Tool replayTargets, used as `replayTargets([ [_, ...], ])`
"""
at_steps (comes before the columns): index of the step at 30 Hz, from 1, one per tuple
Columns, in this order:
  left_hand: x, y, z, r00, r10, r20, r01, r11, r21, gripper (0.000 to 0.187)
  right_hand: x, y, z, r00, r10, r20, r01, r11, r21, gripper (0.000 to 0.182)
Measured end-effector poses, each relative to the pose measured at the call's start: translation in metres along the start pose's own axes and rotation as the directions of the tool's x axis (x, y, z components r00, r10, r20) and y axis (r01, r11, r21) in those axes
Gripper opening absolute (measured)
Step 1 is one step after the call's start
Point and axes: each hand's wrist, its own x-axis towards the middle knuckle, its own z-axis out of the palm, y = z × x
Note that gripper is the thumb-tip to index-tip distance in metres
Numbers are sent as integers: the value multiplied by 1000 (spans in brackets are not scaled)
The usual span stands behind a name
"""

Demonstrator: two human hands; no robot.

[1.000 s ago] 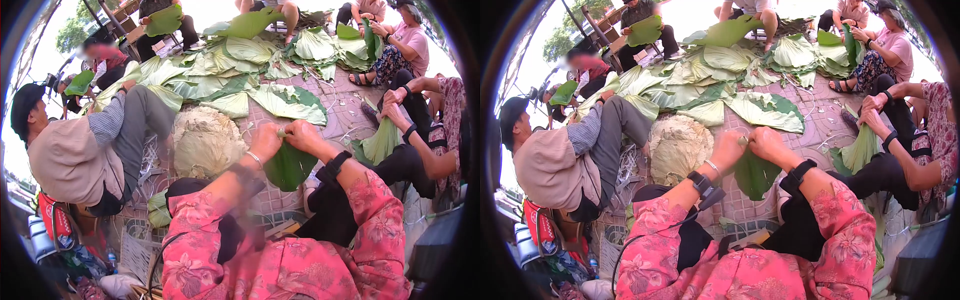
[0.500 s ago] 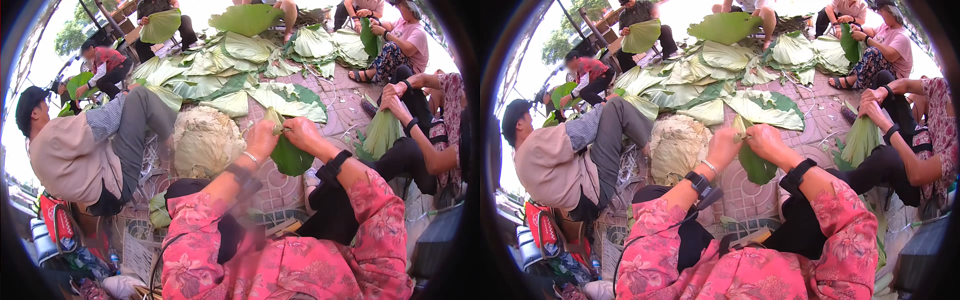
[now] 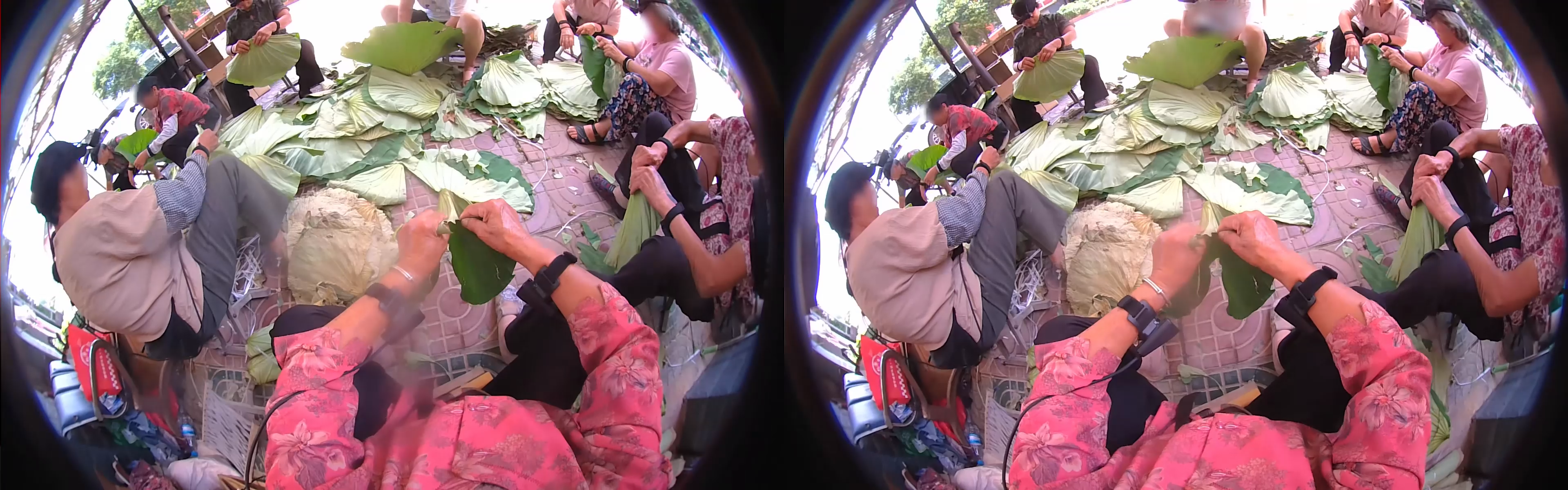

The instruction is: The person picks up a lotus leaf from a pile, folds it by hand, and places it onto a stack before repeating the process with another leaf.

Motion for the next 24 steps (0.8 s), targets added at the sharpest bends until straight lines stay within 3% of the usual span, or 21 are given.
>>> replayTargets([
  [3, -1, 5, -3, 1000, -22, 19, 22, 1000, 0, 10, -4, -2, 6, 997, -72, -12, 70, 992, -108, 20],
  [6, -2, 4, -1, 999, 8, 48, -8, 1000, 1, 13, -5, -16, -3, 999, 8, 52, 4, 971, -238, 25],
  [9, -1, 8, -8, 998, 63, -16, -64, 996, -59, 18, -5, -18, -6, 1000, 6, 3, -5, 965, -261, 35],
  [11, 1, 13, -15, 984, 138, -110, -151, 982, -117, 21, -8, -21, -7, 998, -34, -61, 22, 982, -186, 34],
  [14, 4, 20, -26, 990, 59, -126, -83, 977, -196, 26, -15, -31, -15, 994, -1, -109, -8, 997, -81, 36],
  [17, 6, 25, -28, 969, 87, -232, -134, 972, -193, 26, -17, -34, -17, 991, 25, -130, -28, 999, -18, 37],
  [24, 7, 35, -23, 981, 10, -194, -73, 944, -321, 22, -15, -37, -13, 978, 17, -210, -23, 999, -26, 34],
])
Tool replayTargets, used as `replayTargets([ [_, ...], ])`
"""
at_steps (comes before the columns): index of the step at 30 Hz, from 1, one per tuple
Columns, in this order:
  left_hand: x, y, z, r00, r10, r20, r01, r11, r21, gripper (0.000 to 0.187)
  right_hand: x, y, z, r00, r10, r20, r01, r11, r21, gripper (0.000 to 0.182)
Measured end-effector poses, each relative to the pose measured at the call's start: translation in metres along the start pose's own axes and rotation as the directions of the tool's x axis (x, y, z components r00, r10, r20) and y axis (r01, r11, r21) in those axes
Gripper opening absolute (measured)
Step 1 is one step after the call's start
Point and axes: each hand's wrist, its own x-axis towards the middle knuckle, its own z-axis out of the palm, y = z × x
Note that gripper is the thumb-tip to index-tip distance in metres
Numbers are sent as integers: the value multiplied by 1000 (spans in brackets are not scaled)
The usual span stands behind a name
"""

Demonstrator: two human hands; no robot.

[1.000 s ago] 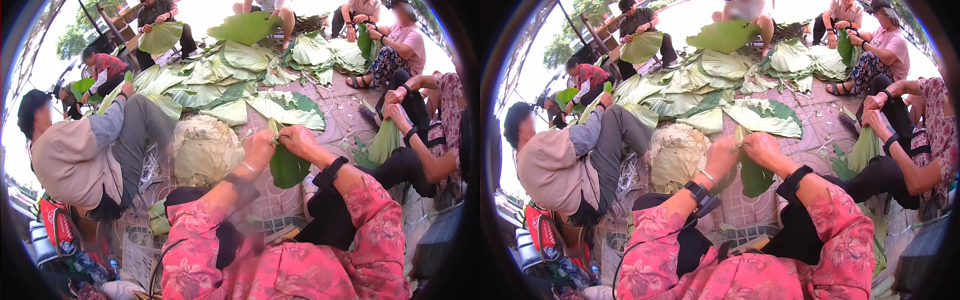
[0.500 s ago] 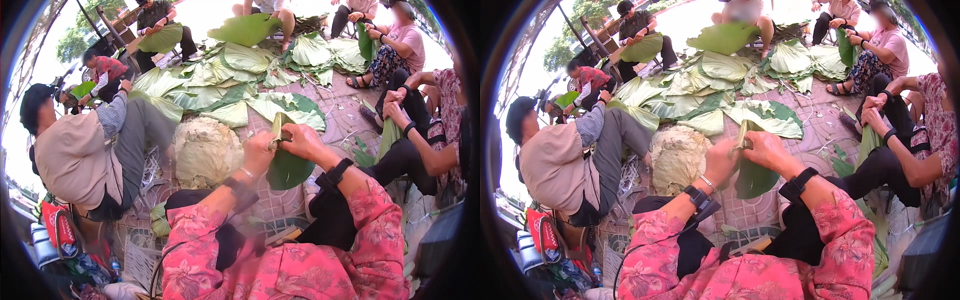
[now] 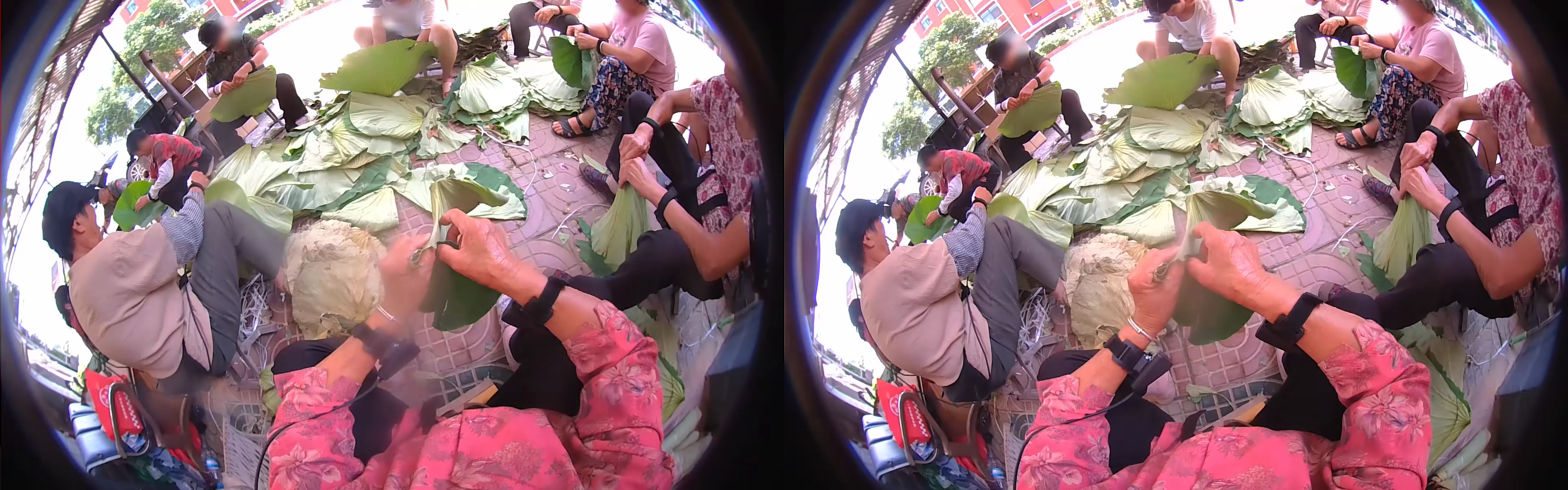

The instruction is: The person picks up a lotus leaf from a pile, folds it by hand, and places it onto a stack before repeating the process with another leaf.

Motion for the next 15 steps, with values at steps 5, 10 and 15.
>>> replayTargets([
  [5, 2, 6, 4, 999, -35, 18, 36, 998, -54, 21, 2, 6, 3, 997, -40, -58, 42, 999, 16, 26],
  [10, -1, -1, 6, 1000, -9, 16, 9, 1000, -14, 22, 2, 9, 5, 995, -76, -58, 79, 995, 64, 22],
  [15, 1, -3, 10, 996, 85, 1, -85, 995, 60, 21, -1, 6, 5, 978, -154, -142, 156, 988, 6, 19],
])
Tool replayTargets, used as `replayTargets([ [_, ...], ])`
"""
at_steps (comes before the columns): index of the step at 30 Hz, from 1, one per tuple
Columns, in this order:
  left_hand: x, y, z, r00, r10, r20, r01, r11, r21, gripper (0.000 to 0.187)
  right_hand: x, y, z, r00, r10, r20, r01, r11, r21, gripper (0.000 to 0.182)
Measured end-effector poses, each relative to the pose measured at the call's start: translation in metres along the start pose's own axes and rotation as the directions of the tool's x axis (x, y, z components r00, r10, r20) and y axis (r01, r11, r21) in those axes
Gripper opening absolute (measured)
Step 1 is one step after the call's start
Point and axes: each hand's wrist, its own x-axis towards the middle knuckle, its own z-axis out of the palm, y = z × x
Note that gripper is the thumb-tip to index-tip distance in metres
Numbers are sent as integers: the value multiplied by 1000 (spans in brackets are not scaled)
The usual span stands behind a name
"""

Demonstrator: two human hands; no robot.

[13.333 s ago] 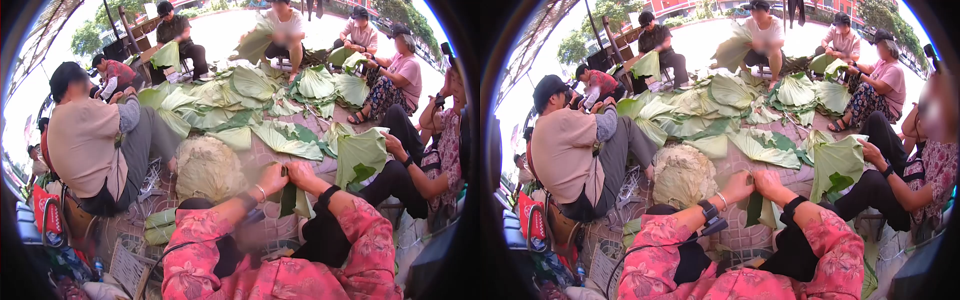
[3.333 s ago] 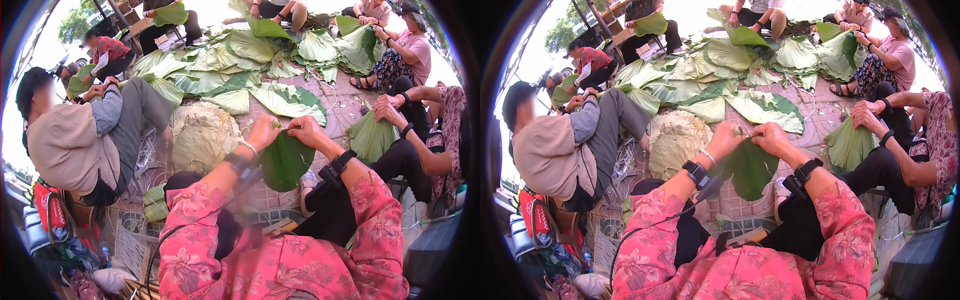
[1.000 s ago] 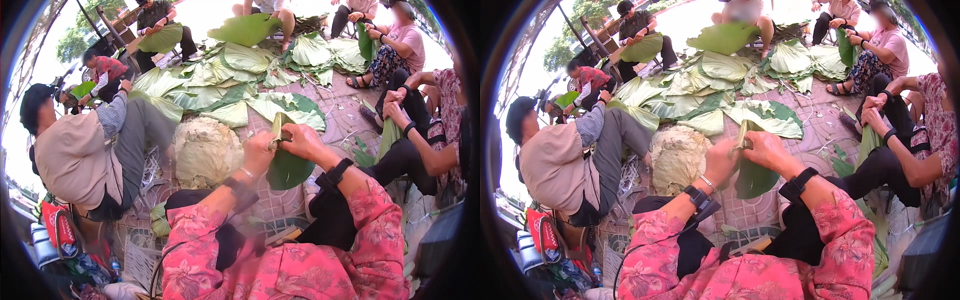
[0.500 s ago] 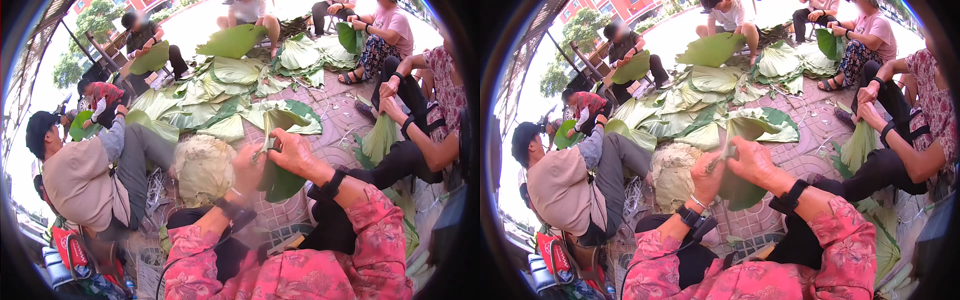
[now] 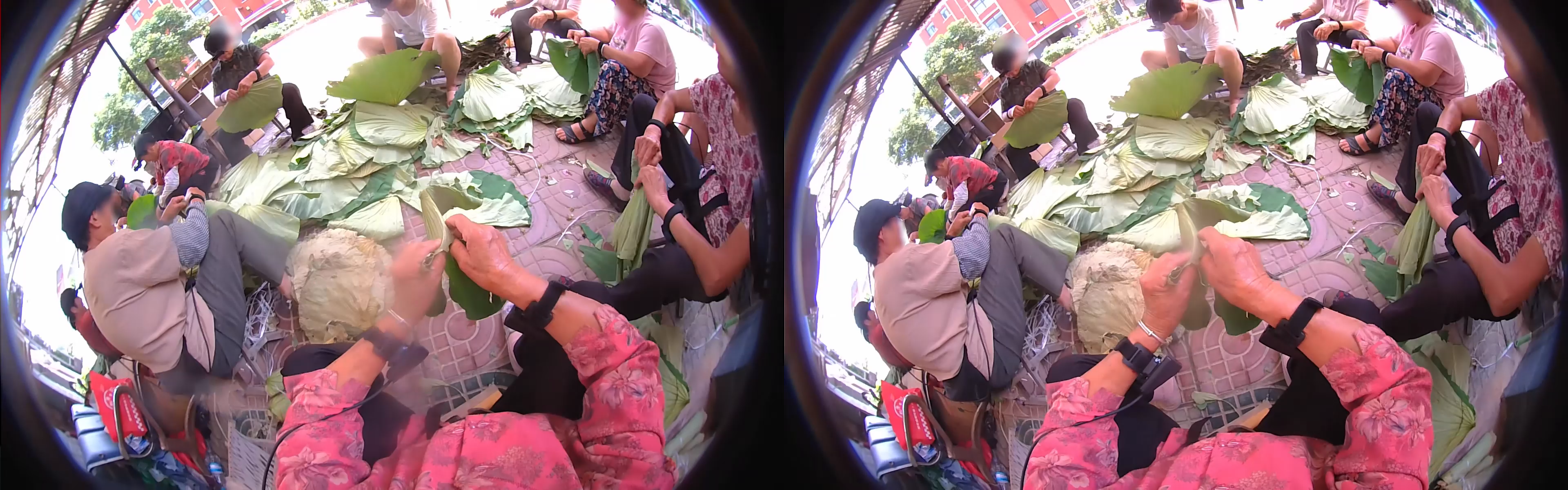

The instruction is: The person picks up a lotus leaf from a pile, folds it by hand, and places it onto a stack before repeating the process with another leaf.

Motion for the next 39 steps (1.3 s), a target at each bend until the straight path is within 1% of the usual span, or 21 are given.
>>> replayTargets([
  [1, 2, 0, 0, 1000, -5, 8, 5, 1000, -3, 20, 1, -1, -1, 1000, -24, -7, 24, 999, -25, 18],
  [4, 5, 2, -1, 999, -30, 22, 30, 1000, 2, 20, 1, 3, -1, 994, -108, -13, 105, 984, -147, 25],
  [7, 5, 4, 1, 995, -88, 40, 88, 996, 12, 19, 3, 7, -3, 978, -207, 37, 210, 944, -254, 25],
  [8, 7, 5, 2, 993, -105, 47, 105, 994, 12, 19, 3, 6, -4, 973, -225, 45, 229, 934, -275, 22],
  [11, 11, 7, -3, 973, -108, 205, 74, 983, 166, 19, 4, 13, -1, 960, -249, 127, 279, 894, -352, 18],
  [14, 10, 6, -4, 953, -127, 273, 97, 988, 122, 19, 3, 15, 0, 967, -211, 139, 245, 918, -312, 18],
  [17, 8, 4, -4, 974, -98, 206, 93, 995, 32, 19, 5, 24, 5, 964, -264, 25, 265, 962, -59, 21],
  [20, 5, -3, -2, 990, -82, 119, 83, 997, -4, 23, 7, 24, 1, 981, -193, 25, 191, 979, 71, 24],
  [23, 2, -3, -4, 982, -109, 152, 103, 994, 46, 24, 7, 5, -4, 990, -63, 126, 60, 998, 32, 24],
  [26, -1, 3, -4, 988, -21, 156, 18, 1000, 24, 24, 5, 10, 1, 993, -97, 65, 104, 988, -111, 25],
  [29, 0, 6, -6, 975, -35, 219, 25, 998, 50, 25, 5, 23, 5, 982, -189, 24, 191, 972, -136, 26],
  [32, -2, 7, -7, 978, -27, 209, 20, 999, 38, 26, 5, 30, 6, 984, -169, 58, 175, 979, -107, 23],
  [35, -1, 6, -5, 984, 11, 180, -21, 999, 50, 28, 6, 26, 6, 981, -194, 30, 196, 975, -102, 20],
  [38, 0, 8, -5, 986, 26, 166, -31, 999, 29, 28, 6, 26, 4, 985, -168, 35, 171, 981, -91, 19],
  [39, 0, 8, -6, 986, 24, 167, -30, 999, 32, 28, 7, 26, 3, 990, -128, 51, 132, 988, -74, 20],
])
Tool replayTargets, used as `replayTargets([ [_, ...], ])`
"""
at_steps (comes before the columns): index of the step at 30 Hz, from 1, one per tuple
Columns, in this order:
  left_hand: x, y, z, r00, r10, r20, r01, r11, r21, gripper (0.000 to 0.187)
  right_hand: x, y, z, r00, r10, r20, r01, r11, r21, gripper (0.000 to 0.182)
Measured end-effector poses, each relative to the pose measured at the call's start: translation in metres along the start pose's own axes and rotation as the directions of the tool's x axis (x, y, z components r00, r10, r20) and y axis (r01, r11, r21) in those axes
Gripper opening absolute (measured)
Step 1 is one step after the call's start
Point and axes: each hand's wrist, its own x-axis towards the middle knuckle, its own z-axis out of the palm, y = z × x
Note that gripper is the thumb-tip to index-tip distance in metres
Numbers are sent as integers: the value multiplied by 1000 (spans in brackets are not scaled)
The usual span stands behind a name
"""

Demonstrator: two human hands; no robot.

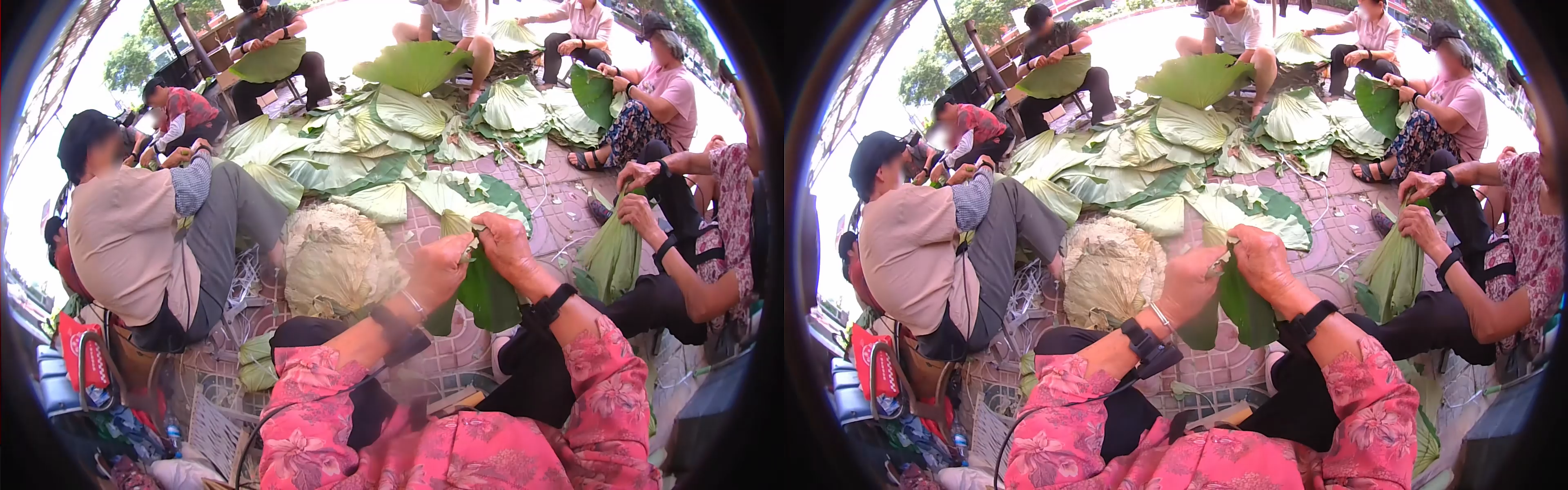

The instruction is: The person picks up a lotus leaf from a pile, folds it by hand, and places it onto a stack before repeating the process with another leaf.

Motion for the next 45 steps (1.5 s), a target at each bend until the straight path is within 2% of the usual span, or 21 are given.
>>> replayTargets([
  [2, 0, 2, -1, 1000, -3, 1, 3, 1000, 5, 29, 2, -2, -6, 996, 78, 39, -79, 996, 34, 21],
  [5, 0, 3, -5, 998, 21, 57, -24, 999, 43, 30, 1, -12, -2, 999, -11, -30, 9, 997, -76, 22],
  [8, -5, 5, -4, 985, 11, 170, -28, 995, 95, 31, 0, -6, -1, 996, -87, 35, 91, 985, -148, 25],
  [11, -9, 2, 3, 988, 25, 151, -36, 997, 73, 30, 2, -3, -3, 990, -44, 133, 66, 983, -169, 24],
  [14, -8, 3, 0, 987, 22, 156, -32, 998, 59, 30, 2, 13, 7, 995, -69, 70, 75, 994, -80, 16],
  [17, -9, 1, 0, 990, 73, 121, -79, 996, 48, 31, 5, 10, -1, 994, 69, 88, -75, 995, 68, 17],
  [20, -10, 0, 0, 987, 72, 145, -84, 993, 79, 32, 3, 9, -1, 994, -101, 43, 100, 995, 15, 19],
  [23, -11, 5, -2, 974, 109, 198, -122, 991, 58, 31, 2, -3, -1, 990, -120, 72, 127, 986, -106, 18],
  [26, -14, 8, 0, 973, 136, 187, -149, 987, 55, 29, 4, 3, 0, 986, -103, 133, 121, 983, -140, 19],
  [32, -16, 9, -4, 974, 127, 188, -142, 987, 68, 30, 4, 18, 4, 992, -76, 102, 80, 996, -31, 23],
  [35, -19, 8, -1, 963, 166, 213, -175, 984, 22, 30, 3, 5, 4, 988, -115, 107, 126, 986, -107, 23],
  [38, -23, 8, 3, 957, 143, 252, -157, 987, 34, 31, 3, 14, 11, 978, -184, 102, 189, 981, -41, 26],
  [41, -25, 6, 3, 950, 152, 272, -165, 986, 26, 33, 7, 18, 10, 976, -5, 218, 18, 998, -56, 28],
  [45, -20, 11, -1, 951, 169, 259, -179, 984, 16, 34, 7, 13, 8, 990, -53, 132, 50, 998, 24, 26],
])
